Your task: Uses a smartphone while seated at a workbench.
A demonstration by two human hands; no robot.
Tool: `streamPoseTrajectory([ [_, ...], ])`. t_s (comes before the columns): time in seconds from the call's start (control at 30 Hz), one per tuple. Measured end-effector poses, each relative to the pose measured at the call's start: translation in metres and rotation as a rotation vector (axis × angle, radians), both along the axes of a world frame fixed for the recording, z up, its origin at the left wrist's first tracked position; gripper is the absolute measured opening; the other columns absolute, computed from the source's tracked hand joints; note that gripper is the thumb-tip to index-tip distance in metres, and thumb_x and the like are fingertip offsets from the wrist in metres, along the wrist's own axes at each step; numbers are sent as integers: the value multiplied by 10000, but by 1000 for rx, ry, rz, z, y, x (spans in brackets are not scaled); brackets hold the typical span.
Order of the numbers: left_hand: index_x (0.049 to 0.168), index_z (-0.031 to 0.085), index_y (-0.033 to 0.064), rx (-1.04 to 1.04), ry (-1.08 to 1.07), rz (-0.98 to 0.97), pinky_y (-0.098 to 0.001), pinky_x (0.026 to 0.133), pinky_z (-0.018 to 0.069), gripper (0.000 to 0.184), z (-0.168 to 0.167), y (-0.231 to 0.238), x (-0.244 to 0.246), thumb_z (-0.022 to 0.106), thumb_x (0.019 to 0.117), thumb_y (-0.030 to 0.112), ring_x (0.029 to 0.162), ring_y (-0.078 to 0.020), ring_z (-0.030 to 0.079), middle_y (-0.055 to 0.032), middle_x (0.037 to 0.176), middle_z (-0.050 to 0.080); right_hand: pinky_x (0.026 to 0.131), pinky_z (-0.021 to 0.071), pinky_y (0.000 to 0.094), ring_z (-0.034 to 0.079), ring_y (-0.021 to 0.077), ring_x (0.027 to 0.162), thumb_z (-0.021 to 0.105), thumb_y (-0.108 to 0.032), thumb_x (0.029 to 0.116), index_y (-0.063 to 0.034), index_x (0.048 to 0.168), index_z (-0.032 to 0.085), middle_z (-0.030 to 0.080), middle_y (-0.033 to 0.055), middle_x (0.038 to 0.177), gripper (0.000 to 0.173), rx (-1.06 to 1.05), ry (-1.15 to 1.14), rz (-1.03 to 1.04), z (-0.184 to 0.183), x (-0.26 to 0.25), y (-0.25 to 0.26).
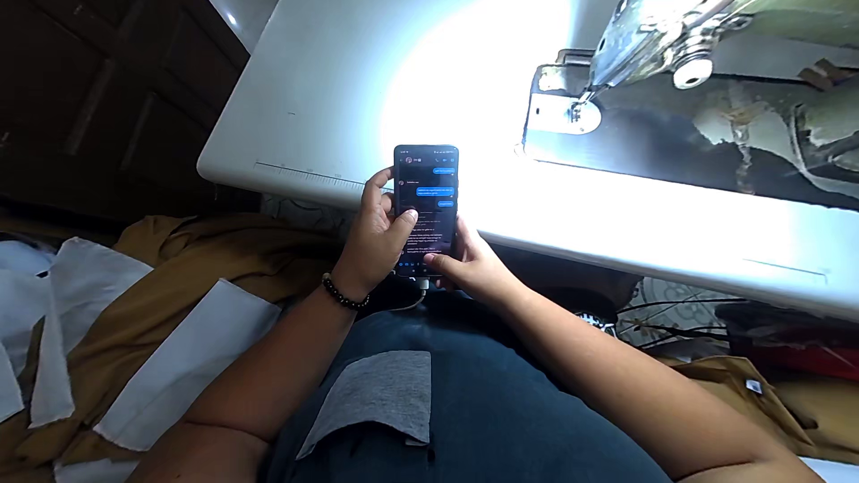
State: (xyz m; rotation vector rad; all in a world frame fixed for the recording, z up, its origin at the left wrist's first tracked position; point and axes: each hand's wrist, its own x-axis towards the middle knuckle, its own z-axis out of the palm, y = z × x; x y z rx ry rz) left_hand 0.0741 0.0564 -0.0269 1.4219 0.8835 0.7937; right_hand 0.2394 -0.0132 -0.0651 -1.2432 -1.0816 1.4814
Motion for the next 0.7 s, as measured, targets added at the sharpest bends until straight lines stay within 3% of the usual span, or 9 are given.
streamPoseTrajectory([
  [0.7, 1562, 235, 196, 20, 34, 8, -306, 799, 620, 643, 3, 1, 1, 517, 1024, -15, 956, -153, 730, -86, 1241, 658, 555, 572, 240, 665, 118, 625, 643, -68, 965, -147, 1477, 336, 699, 78, 983, 602, -18, 12, 11, 3, 1, 0],
])
